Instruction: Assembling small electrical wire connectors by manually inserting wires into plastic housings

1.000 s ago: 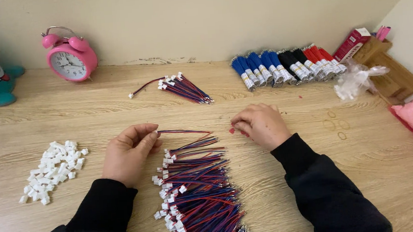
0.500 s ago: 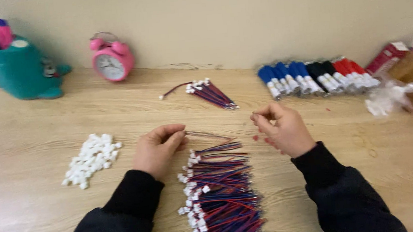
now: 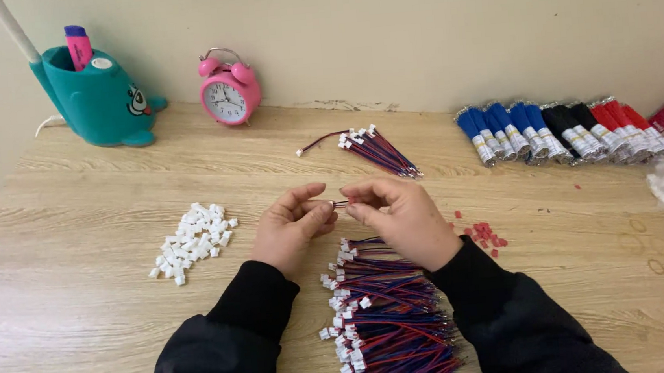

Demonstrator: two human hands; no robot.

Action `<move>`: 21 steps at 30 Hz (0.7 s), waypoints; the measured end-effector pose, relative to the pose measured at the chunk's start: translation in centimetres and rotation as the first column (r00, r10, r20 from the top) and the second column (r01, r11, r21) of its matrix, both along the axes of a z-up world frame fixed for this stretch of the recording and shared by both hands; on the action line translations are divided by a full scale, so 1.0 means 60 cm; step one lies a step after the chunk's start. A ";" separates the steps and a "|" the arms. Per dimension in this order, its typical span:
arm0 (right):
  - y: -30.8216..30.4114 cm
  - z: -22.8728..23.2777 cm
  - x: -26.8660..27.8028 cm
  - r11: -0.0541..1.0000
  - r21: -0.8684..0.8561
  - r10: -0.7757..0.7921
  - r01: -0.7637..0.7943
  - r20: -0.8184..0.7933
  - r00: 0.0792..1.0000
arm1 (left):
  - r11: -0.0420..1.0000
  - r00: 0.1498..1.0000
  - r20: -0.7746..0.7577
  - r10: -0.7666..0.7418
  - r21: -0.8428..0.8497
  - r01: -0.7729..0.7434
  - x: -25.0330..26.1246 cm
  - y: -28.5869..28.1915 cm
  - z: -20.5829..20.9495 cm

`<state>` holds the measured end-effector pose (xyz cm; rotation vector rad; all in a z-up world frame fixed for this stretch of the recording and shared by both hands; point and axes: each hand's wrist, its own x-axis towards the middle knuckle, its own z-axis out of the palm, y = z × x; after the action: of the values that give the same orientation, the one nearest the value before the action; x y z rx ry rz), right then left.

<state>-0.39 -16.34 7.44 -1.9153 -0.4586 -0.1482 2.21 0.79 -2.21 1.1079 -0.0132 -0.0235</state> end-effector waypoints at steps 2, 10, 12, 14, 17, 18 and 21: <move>0.004 0.005 -0.008 0.999 -0.048 -0.022 0.024 0.034 0.999 | 1.000 1.000 0.003 -0.004 -0.005 0.004 -0.002 0.001 0.003; 0.000 0.012 -0.006 0.949 -0.299 0.031 0.097 0.396 0.918 | 1.000 1.000 -0.004 -0.021 -0.006 0.020 -0.019 0.000 0.027; -0.003 0.004 -0.006 0.914 -0.351 0.002 0.201 0.501 0.865 | 0.998 1.000 -0.014 -0.017 -0.061 0.016 -0.027 -0.002 0.035; -0.002 -0.001 -0.002 0.912 -0.361 0.011 0.197 0.502 0.865 | 0.997 1.000 -0.012 -0.025 -0.068 0.024 -0.025 -0.005 0.030; 0.001 -0.004 -0.005 0.911 -0.373 0.027 0.175 0.477 0.878 | 0.996 0.999 -0.009 -0.039 -0.078 0.038 -0.024 -0.006 0.027; 0.003 -0.004 -0.007 0.914 -0.375 0.034 0.156 0.454 0.891 | 0.996 0.999 -0.008 -0.045 -0.080 0.044 -0.025 -0.005 0.027; 0.010 0.001 -0.010 0.962 -0.273 0.089 0.015 0.364 0.927 | 0.995 0.997 0.006 -0.071 -0.076 0.071 -0.022 -0.003 0.023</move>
<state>-1.01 -15.72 7.52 -2.1521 -0.8058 -0.4511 0.89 0.64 -0.85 1.0309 -0.0560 -0.0842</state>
